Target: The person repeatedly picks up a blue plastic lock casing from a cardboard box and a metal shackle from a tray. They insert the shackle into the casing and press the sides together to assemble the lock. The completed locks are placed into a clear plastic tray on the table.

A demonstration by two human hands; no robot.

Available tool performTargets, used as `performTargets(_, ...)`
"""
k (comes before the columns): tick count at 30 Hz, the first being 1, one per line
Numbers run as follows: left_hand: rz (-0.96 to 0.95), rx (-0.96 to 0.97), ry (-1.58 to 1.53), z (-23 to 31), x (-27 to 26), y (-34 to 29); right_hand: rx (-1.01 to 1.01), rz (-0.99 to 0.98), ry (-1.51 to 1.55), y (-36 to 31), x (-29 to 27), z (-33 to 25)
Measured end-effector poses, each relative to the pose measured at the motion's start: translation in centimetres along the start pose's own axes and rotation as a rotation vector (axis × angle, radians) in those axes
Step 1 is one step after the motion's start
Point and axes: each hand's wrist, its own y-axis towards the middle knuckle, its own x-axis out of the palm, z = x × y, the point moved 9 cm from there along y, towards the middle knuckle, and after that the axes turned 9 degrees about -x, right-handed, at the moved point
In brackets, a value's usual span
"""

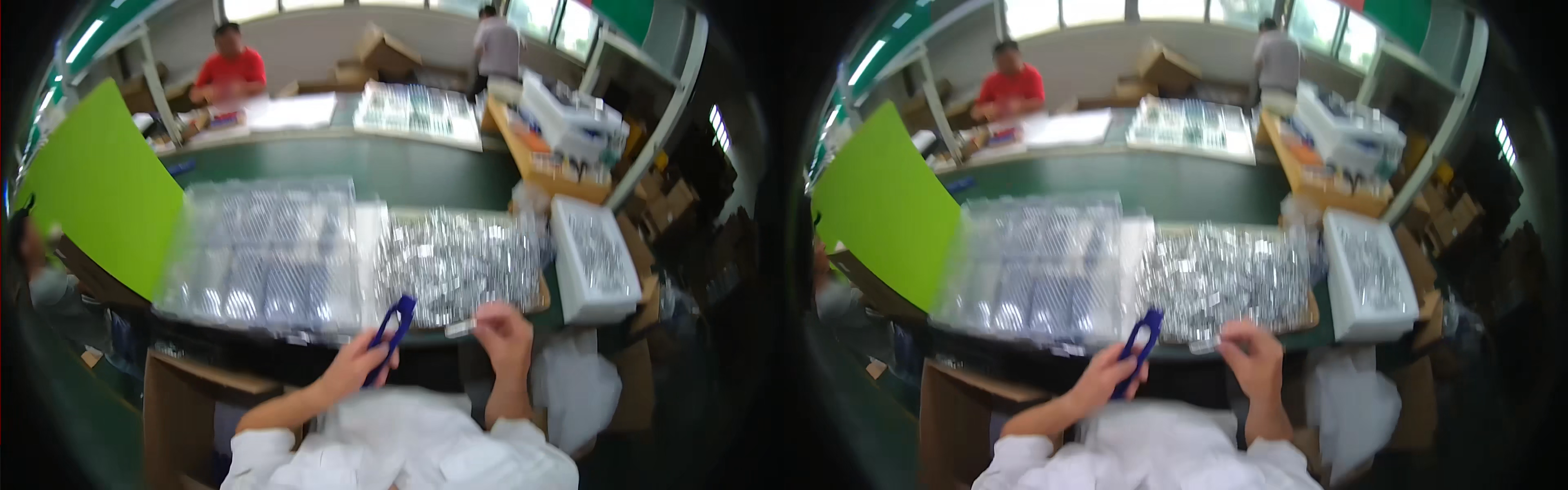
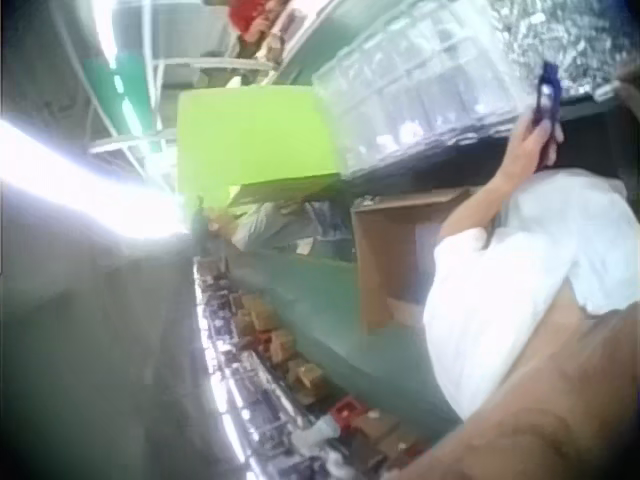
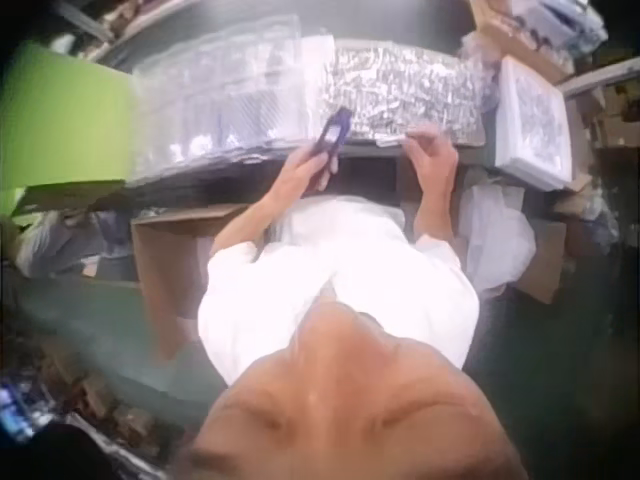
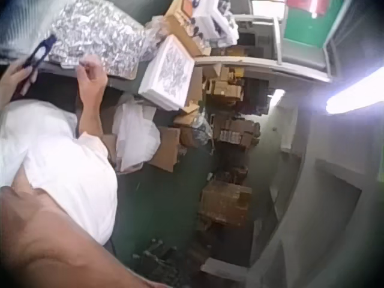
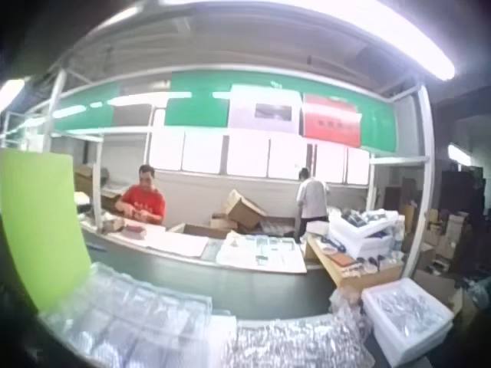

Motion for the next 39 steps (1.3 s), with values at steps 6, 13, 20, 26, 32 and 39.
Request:
performTargets(6, -0.092, -0.034, -0.048, -3.5, 2.9, 2.8, -0.221, -0.178, -0.286, 0.9, 3.8, -3.8)
performTargets(13, -0.125, -0.091, 0.005, -5.2, 3.3, 2.2, -0.126, -0.328, -0.466, -0.3, 6.7, -2.1)
performTargets(20, -0.132, -0.090, -0.033, -5.6, 3.2, 3.4, -0.045, -0.367, -0.515, -1.2, 8.1, 0.1)
performTargets(26, -0.126, -0.125, -0.059, -6.3, 3.1, 3.6, -0.061, -0.388, -0.548, -1.6, 8.6, 0.8)
performTargets(32, -0.131, -0.207, -0.108, -6.9, 2.8, 3.4, -0.164, -0.388, -0.459, -2.1, 8.7, 2.2)
performTargets(39, -0.090, -0.137, 0.001, -7.0, 2.5, 4.1, -0.161, -0.328, -0.496, -2.5, 8.1, 2.7)
